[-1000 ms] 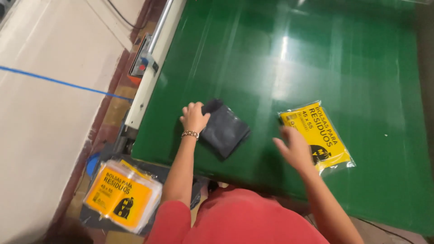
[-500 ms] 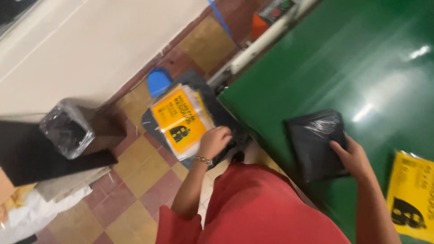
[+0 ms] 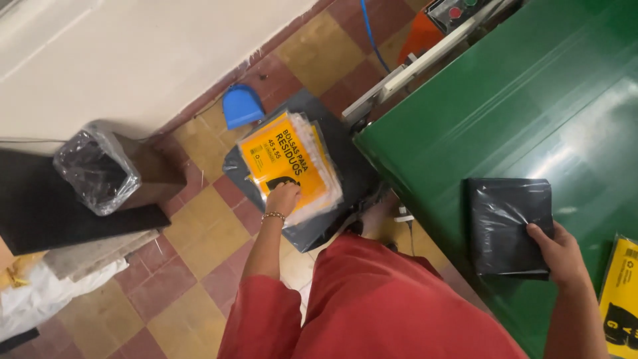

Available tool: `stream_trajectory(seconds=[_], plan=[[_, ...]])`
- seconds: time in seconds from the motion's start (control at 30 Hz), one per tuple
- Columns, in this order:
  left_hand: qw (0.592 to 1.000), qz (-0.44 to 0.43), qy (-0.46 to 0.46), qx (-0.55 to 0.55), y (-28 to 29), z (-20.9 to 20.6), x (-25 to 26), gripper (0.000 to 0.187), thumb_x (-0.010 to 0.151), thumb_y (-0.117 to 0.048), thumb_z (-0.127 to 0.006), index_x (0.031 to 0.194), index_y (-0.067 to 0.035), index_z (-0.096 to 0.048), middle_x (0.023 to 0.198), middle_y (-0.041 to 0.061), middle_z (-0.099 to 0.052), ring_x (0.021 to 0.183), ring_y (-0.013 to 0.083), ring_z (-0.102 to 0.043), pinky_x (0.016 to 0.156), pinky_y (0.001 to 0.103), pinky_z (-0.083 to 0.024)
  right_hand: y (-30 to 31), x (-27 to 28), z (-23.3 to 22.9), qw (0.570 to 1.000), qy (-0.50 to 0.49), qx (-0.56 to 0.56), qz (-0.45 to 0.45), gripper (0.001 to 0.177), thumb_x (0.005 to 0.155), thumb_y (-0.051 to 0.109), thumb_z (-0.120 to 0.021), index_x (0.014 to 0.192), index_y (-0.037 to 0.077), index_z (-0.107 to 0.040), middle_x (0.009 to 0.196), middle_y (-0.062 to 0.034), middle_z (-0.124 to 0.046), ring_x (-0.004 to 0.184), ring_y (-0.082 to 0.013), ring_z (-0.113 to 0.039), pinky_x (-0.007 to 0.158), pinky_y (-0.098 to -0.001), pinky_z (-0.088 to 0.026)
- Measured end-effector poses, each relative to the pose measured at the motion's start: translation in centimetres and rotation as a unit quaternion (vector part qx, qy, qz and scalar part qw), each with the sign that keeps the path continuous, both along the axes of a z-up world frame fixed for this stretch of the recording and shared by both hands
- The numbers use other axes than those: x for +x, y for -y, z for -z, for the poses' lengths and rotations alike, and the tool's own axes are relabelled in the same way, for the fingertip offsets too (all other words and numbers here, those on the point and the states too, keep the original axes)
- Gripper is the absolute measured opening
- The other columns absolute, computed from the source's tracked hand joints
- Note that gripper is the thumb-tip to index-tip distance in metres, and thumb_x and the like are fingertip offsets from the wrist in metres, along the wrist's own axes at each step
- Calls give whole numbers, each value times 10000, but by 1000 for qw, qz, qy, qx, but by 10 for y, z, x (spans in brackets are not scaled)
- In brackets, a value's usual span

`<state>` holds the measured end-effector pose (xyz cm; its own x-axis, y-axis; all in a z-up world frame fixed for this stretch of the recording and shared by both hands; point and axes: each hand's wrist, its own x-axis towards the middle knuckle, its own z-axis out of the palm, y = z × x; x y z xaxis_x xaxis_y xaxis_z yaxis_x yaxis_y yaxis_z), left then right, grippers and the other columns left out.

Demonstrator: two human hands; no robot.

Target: Folding plastic bags, inserting them into yellow sleeves, and sealing them with a heat sealer before placing them in a crate.

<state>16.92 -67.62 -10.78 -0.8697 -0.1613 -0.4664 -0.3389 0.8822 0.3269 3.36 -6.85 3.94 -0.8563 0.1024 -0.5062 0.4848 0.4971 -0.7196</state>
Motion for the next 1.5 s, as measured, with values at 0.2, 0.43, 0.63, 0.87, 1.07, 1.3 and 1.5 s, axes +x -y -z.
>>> stream_trajectory(seconds=[0.2, 0.43, 0.63, 0.87, 1.07, 1.3, 1.5], plan=[[951, -237, -46, 192, 48, 15, 0, 239, 920, -290, -543, 961, -158, -738, 1000, 5, -740, 915, 190, -668, 786, 351, -492, -6, 8, 1, 998, 3, -58, 3, 357, 1036, 205, -585, 1341, 21, -588, 1121, -117, -620, 919, -230, -566, 773, -370, -485], [650, -558, -310, 412, 108, -100, -19, 158, 952, -121, -620, 1099, -132, -678, 1030, -28, -670, 982, 110, -626, 945, 235, -521, 10, 25, -13, 997, -11, -80, -6, 305, 1038, 159, -572, 1320, 44, -586, 1040, -119, -634, 864, -206, -563, 720, -344, -461], [718, -286, -414, 480, 13, -164, -62, 174, 851, 25, -674, 921, -133, -655, 848, 0, -680, 746, 72, -614, 716, 203, -515, 23, 41, -4, 991, -50, -122, -1, 295, 1014, 124, -572, 1290, 21, -595, 1094, -82, -641, 903, -159, -563, 777, -316, -482], [813, 265, -439, 277, -259, -218, -165, 85, 826, -85, -723, 832, -122, -646, 834, 33, -686, 791, 223, -647, 740, 339, -481, 6, 98, -22, 973, -59, -174, 137, 359, 954, 135, -602, 1305, 59, -601, 1131, -76, -666, 895, -156, -597, 754, -297, -498], [815, 464, -330, 108, -429, -107, -210, 103, 825, -356, -715, 868, -269, -682, 854, -44, -647, 901, 177, -676, 777, 340, -563, -27, 164, -52, 943, -71, -177, 272, 397, 920, 45, -656, 1313, 99, -666, 1116, -132, -681, 936, -238, -606, 815, -436, -533], [823, 497, -247, 121, -461, -108, -200, 71, 830, -326, -695, 837, -256, -684, 824, -37, -652, 912, 215, -657, 773, 373, -558, -37, 174, -10, 899, -118, -179, 381, 422, 968, 119, -624, 1382, 44, -592, 1139, -184, -653, 970, -260, -597, 858, -451, -515], [837, 413, -313, 174, -456, -122, -195, 89, 870, -275, -653, 814, -219, -612, 813, -25, -583, 926, 219, -628, 792, 365, -547, -13, 158, 2, 922, -184, -130, 314, 342, 986, 116, -590, 1311, 11, -588, 1133, -247, -669, 1032, -307, -614, 931, -508, -494]])
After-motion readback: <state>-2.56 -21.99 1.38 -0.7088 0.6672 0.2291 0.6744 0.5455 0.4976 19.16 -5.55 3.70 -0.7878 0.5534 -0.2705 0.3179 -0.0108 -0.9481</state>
